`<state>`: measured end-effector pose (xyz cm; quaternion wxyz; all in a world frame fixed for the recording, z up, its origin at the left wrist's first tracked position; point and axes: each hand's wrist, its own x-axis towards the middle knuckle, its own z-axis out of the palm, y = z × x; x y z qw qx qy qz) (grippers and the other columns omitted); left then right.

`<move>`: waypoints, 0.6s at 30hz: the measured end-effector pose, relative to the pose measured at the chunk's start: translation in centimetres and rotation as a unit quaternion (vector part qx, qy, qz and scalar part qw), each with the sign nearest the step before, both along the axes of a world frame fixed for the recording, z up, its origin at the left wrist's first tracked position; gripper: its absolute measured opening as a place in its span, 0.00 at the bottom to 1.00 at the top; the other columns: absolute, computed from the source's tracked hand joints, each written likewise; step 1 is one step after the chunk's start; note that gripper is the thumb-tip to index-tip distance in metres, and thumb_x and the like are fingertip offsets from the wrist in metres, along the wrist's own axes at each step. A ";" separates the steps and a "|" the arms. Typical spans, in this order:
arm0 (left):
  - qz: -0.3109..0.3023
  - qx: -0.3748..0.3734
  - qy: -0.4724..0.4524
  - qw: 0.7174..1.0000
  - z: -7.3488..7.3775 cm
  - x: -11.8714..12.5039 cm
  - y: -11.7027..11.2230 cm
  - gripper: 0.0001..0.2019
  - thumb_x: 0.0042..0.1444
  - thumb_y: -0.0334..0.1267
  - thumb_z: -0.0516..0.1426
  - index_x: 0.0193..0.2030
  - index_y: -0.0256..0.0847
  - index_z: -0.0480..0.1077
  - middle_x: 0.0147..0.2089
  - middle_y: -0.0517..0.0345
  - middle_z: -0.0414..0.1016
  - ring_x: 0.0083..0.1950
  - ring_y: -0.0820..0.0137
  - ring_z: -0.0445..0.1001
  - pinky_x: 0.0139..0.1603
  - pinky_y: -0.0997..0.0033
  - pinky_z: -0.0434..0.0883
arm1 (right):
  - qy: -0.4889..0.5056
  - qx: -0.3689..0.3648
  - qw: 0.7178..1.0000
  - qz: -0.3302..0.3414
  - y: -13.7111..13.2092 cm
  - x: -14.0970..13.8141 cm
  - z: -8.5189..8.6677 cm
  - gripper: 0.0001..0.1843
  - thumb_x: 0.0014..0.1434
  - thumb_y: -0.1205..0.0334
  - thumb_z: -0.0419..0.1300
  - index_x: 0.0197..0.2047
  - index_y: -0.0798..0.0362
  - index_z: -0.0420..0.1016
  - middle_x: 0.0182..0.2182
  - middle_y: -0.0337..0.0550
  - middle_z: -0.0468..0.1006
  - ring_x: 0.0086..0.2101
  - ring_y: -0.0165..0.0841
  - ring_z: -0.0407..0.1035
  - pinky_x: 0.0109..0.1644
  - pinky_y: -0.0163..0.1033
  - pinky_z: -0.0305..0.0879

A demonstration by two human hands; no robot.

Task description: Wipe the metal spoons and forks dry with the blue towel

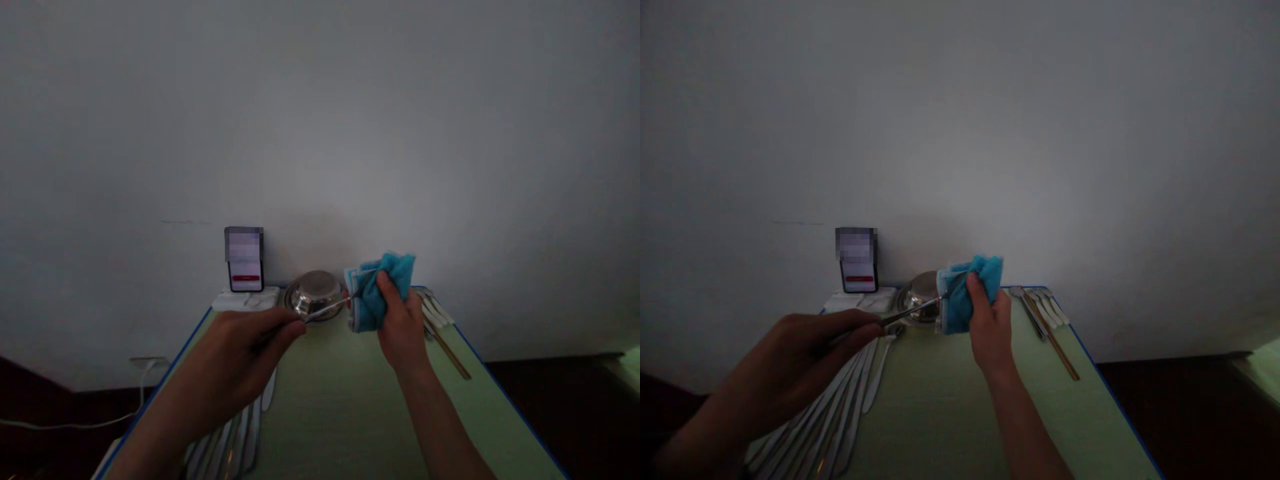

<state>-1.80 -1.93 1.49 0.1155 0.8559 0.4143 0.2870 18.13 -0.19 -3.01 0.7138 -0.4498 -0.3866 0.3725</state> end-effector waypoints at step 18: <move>0.034 -0.018 0.013 0.999 -2.3 3.9 -0.6 0.13 0.61 0.41 0.47 0.39 0.42 0.71 0.32 0.59 0.77 0.30 0.69 0.75 0.33 0.71 0.65 | 0.345 -0.009 0.931 0.117 0.1 -2.5 0.5 0.09 0.57 0.61 0.56 0.36 0.55 0.76 0.31 0.39 0.81 0.33 0.26 0.75 0.43 0.32 0.69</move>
